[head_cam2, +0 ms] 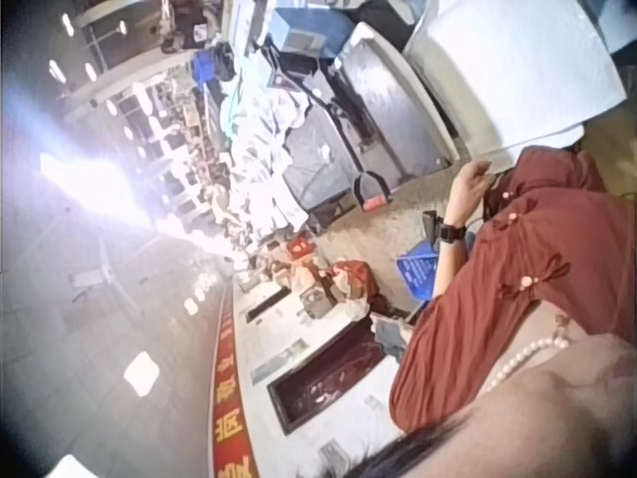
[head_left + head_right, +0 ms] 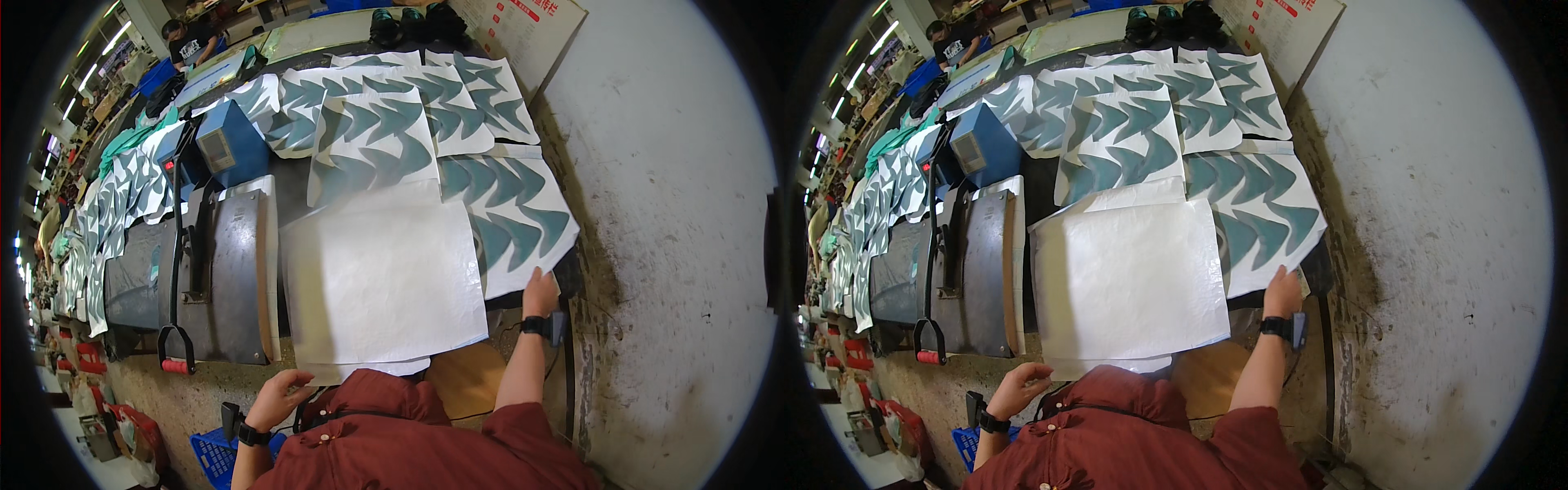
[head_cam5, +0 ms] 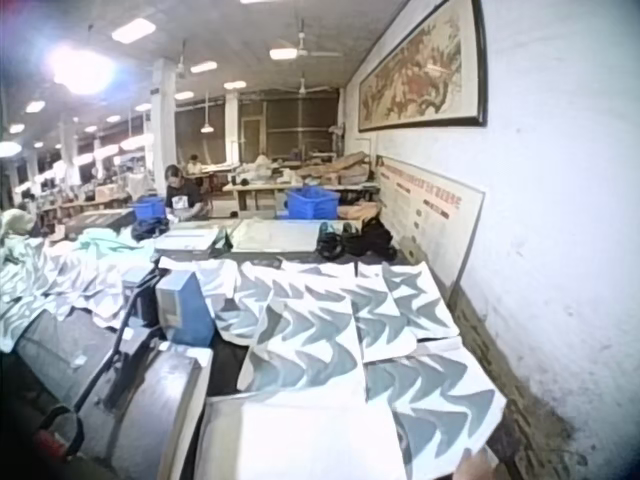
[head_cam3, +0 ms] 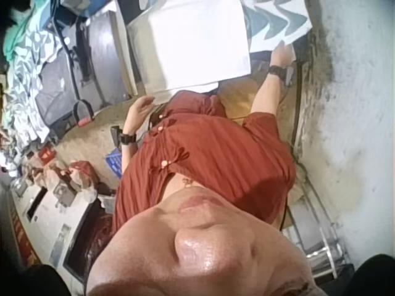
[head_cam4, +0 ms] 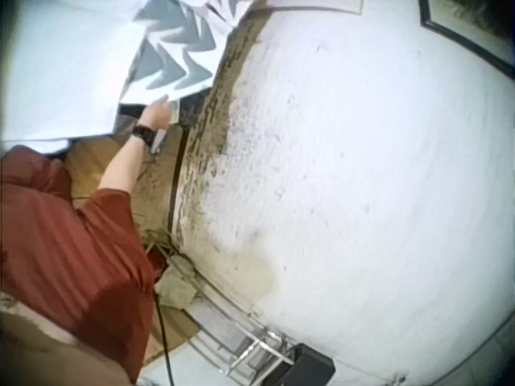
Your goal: Aligning camo-patterned fabric pieces on a machine and using a heat press to bond or print them.
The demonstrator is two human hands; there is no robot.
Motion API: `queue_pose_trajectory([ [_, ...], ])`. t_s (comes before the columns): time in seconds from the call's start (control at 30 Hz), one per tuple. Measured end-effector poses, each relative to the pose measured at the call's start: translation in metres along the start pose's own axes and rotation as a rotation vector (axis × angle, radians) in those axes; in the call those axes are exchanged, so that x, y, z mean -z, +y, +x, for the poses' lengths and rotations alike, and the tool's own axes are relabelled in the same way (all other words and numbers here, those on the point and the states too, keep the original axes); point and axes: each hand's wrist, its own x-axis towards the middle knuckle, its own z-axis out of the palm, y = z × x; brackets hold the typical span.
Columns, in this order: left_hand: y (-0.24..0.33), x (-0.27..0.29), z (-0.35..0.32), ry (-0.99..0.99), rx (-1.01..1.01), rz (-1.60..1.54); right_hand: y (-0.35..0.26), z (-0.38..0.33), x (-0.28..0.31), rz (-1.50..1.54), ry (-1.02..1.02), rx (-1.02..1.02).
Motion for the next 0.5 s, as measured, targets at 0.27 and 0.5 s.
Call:
queue_pose_trajectory([
  [0.27,-0.021,-0.006,0.014,-0.017,0.13,-0.235,0.019,0.017,-0.015,0.996,0.054,-0.032],
  [0.5,-0.018,-0.01,0.028,-0.107,0.148,-0.094,0.027,0.027,-0.036,0.865,0.05,-0.087],
])
